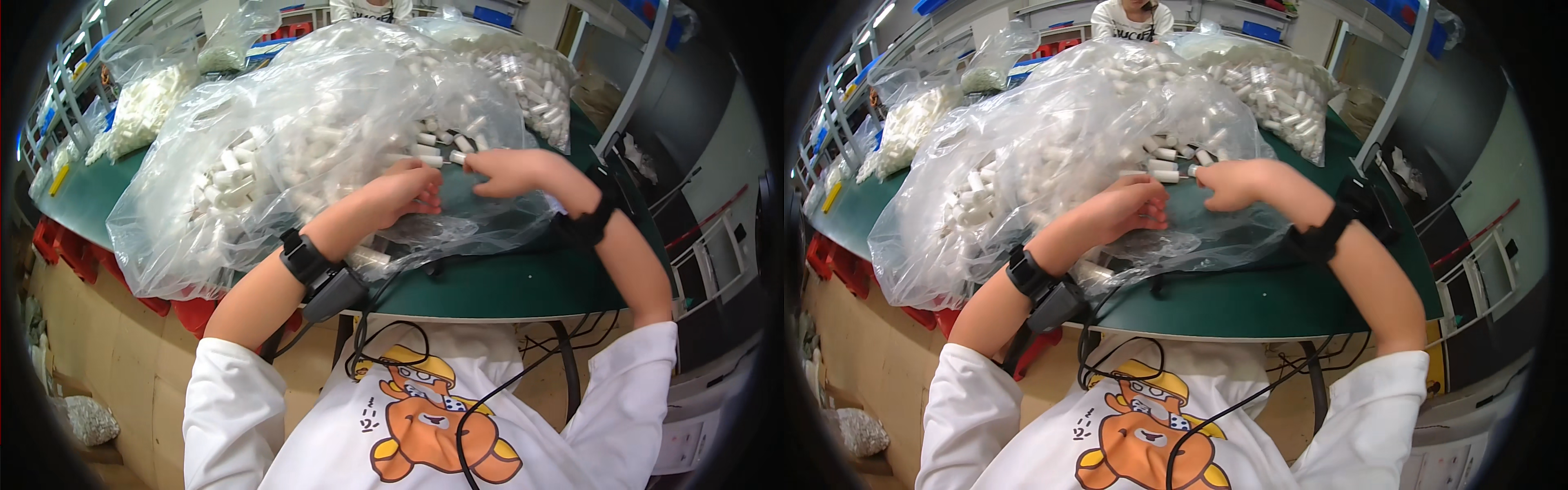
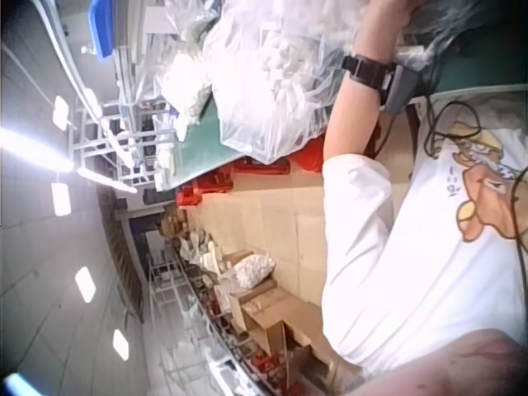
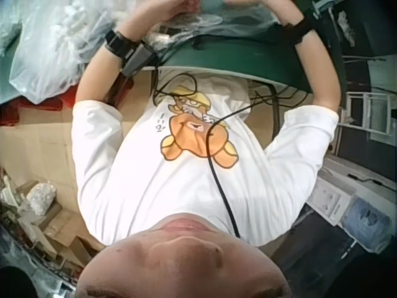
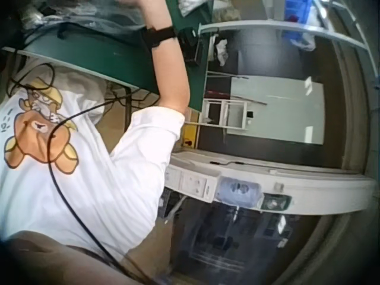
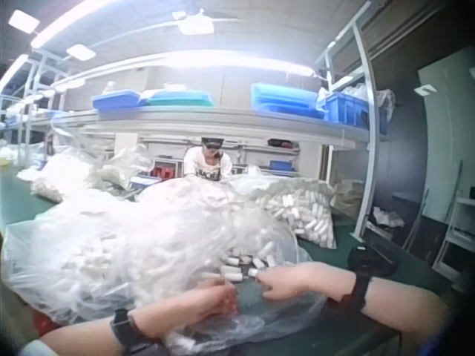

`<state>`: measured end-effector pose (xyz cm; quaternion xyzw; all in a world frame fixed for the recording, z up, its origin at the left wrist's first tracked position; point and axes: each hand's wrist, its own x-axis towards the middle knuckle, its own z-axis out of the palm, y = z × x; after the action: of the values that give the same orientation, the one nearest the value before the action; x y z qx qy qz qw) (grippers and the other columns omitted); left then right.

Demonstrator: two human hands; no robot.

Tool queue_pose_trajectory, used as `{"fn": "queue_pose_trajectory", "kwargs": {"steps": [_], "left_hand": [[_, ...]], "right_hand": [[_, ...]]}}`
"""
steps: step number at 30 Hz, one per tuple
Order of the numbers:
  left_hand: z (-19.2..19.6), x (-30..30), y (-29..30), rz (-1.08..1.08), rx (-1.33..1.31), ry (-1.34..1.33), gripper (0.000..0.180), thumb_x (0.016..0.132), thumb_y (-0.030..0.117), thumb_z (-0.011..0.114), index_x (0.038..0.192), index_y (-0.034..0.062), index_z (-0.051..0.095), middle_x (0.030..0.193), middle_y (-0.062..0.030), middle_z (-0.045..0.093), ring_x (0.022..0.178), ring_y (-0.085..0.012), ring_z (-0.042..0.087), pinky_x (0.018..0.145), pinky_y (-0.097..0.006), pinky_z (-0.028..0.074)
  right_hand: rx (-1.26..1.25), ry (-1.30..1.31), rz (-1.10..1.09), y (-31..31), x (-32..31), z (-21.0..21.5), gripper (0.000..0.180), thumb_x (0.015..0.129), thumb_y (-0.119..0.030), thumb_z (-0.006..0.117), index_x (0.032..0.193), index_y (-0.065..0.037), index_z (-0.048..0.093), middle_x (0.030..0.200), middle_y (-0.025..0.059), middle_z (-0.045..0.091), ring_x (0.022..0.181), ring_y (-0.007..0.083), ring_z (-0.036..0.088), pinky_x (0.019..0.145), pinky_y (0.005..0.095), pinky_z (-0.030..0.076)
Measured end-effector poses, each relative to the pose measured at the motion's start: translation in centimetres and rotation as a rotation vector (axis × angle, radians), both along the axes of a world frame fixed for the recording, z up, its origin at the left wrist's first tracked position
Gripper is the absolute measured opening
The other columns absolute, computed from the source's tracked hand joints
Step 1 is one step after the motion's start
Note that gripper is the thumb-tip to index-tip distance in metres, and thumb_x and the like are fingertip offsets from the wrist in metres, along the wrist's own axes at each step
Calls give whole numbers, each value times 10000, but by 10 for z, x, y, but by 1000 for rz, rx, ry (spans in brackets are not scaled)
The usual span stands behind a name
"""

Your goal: The person repeatedly picks up small white cylindrical objects from a large plastic bag on a green table. They hold two pieces, align them, and press them together to form a single capsule-like unit before placing it back into the bag. This process is repeated continuously.

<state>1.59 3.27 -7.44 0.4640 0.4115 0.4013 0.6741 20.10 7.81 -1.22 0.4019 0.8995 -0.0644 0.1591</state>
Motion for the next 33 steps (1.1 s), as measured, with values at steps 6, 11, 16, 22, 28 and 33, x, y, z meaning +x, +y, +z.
{"fn": "queue_pose_trajectory", "kwargs": {"steps": [6, 11, 16, 22, 28, 33], "left_hand": [[-1, 1, 0, 19, -19, -9, 109, 812, 98, 533, 860, 27, 467, 778, -51, 458, 685, -157, 529, 710, -344, 507], [-2, -1, 1, 11, -22, -37, 119, 850, 99, 503, 946, 42, 463, 790, -58, 474, 689, -151, 537, 732, -353, 500], [10, 2, -9, 2, 17, 54, 334, 875, 108, 483, 1185, 78, 364, 864, -66, 480, 726, -158, 553, 758, -363, 499], [7, 4, -9, 15, 11, 84, 361, 890, 133, 482, 1217, 60, 347, 894, -67, 493, 761, -169, 565, 770, -357, 498], [1, 1, -2, -118, 52, 48, 254, 881, 197, 548, 1038, 8, 485, 916, -75, 534, 798, -157, 570, 779, -293, 502], [0, -1, -3, -67, 42, -7, 221, 873, 183, 563, 987, -1, 517, 922, -67, 540, 799, -143, 563, 772, -275, 505]], "right_hand": [[369, 162, -118, 28, -2, -40, 433, 761, -223, 593, 1079, 39, 461, 1120, 264, 479, 1002, 393, 526, 826, 425, 456], [432, 269, -134, 30, -5, -56, 392, 736, -167, 587, 1013, 54, 421, 1010, 273, 537, 941, 407, 547, 779, 440, 453], [153, 517, -137, -12, -14, -48, 417, 709, -187, 617, 939, 86, 403, 871, 289, 577, 861, 398, 580, 722, 425, 467], [180, 563, -197, -42, -14, -43, 404, 716, -174, 590, 942, 146, 493, 863, 280, 595, 846, 375, 600, 720, 409, 485], [4, 672, -156, -42, -5, -28, 376, 828, -267, 530, 939, 91, 556, 862, 211, 613, 787, 317, 610, 686, 382, 469], [-272, 1159, -258, -51, 45, 38, 353, 910, -293, 434, 976, 24, 575, 802, 96, 626, 672, 124, 583, 592, 263, 470]]}}
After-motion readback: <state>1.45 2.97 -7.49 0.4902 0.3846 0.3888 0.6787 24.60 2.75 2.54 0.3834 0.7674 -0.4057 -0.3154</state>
